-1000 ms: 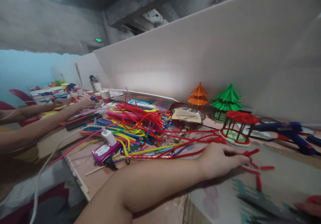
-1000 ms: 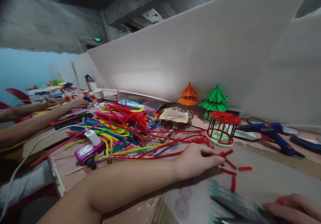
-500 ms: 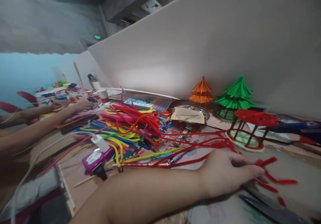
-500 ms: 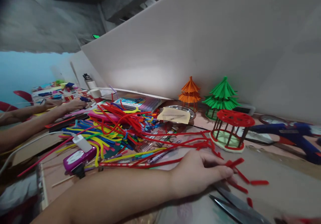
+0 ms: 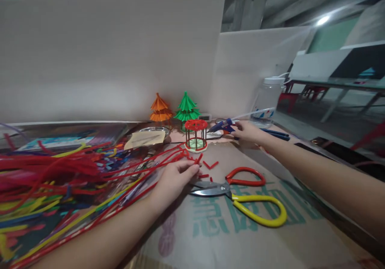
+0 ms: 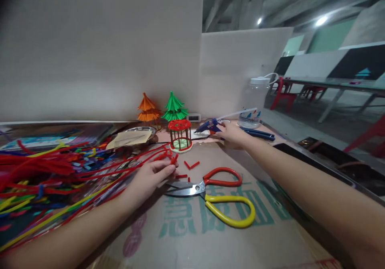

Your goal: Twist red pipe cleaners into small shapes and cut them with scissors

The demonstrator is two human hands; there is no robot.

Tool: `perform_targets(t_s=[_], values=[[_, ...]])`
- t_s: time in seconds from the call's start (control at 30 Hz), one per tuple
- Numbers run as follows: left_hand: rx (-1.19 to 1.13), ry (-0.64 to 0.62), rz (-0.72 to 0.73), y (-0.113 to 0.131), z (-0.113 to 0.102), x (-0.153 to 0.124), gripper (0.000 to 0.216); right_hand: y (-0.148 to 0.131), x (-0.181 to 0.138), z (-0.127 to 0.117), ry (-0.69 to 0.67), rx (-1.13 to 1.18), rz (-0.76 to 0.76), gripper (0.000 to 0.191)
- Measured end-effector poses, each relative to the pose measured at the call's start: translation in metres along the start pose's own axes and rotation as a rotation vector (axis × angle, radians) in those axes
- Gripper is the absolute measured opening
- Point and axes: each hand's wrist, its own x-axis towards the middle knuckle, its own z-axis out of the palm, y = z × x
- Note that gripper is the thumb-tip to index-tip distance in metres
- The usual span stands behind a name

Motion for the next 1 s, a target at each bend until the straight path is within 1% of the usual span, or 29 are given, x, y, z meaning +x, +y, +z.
perform_targets(t_s=[0.1,0.2,0.27,0.37,0.47,0.53,0.57,0.6,0.67,0.73,0.8,0.87,0.93,1.0], values=[[0.029,-0.002,0.015,0.004,0.001,-0.003,0.031,-0.003,0.011,0.014,-0.02,0.058,0.035,0.043],[0.02,-0.007,0.021,0.006,0.002,-0.005,0.03,-0.006,0.015,0.025,0.01,0.114,0.066,0.028],[0.016,-0.029,0.033,0.007,0.002,-0.005,0.03,-0.007,0.015,0.029,0.039,0.17,0.074,0.022],[0.015,-0.038,0.029,0.006,0.004,-0.004,0.029,-0.006,0.013,0.025,0.053,0.273,0.066,0.019],[0.005,-0.029,0.005,0.005,0.006,-0.005,0.028,-0.007,0.008,0.012,0.024,0.357,0.043,0.018],[0.057,-0.022,0.042,0.006,0.005,-0.006,0.027,-0.011,0.002,0.001,0.001,0.408,0.027,0.021],[0.115,-0.009,0.1,0.007,0.004,-0.007,0.025,-0.015,-0.003,-0.005,-0.006,0.432,0.016,0.023],[0.195,0.006,0.188,0.01,0.003,-0.008,0.022,-0.019,-0.009,-0.011,-0.009,0.453,0.002,0.025],[0.402,0.031,0.43,0.019,0.0,-0.009,0.018,-0.032,-0.023,-0.024,0.003,0.482,-0.037,0.027],[0.618,0.047,0.677,0.034,-0.002,-0.008,0.018,-0.046,-0.039,-0.037,0.031,0.487,-0.094,0.028],[0.799,0.081,0.836,0.052,-0.001,-0.006,0.021,-0.06,-0.055,-0.049,0.083,0.469,-0.125,0.029],[0.926,0.153,0.901,0.07,0.002,-0.004,0.022,-0.073,-0.069,-0.058,0.098,0.447,-0.152,0.03],[1.001,0.228,0.911,0.085,0.008,-0.004,0.024,-0.083,-0.082,-0.065,0.099,0.452,-0.191,0.03],[1.018,0.275,0.912,0.095,0.012,-0.005,0.024,-0.089,-0.092,-0.068,0.097,0.469,-0.213,0.029]])
